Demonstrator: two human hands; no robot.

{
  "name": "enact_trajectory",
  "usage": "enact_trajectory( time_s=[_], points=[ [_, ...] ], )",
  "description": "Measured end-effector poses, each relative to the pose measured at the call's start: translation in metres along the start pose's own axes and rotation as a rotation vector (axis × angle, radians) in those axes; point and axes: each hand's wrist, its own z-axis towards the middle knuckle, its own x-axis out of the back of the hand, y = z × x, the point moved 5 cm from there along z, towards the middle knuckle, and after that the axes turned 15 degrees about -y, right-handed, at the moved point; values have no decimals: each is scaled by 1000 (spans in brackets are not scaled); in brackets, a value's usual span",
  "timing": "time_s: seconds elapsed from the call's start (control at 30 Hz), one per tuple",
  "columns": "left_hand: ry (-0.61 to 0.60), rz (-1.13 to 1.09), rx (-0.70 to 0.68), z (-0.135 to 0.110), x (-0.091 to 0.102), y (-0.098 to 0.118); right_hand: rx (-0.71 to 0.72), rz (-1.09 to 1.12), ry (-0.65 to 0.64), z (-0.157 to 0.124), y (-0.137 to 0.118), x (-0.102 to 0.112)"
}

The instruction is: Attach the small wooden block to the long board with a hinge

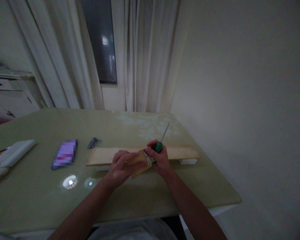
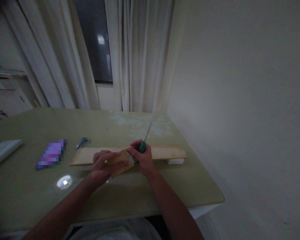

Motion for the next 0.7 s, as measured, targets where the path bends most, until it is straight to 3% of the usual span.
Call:
enact_trajectory(
  time_s=[0.7],
  points=[
    [-25,-12,-29,-3,-5,0,-9,-7,-6,-1,-3,-2]
  ],
)
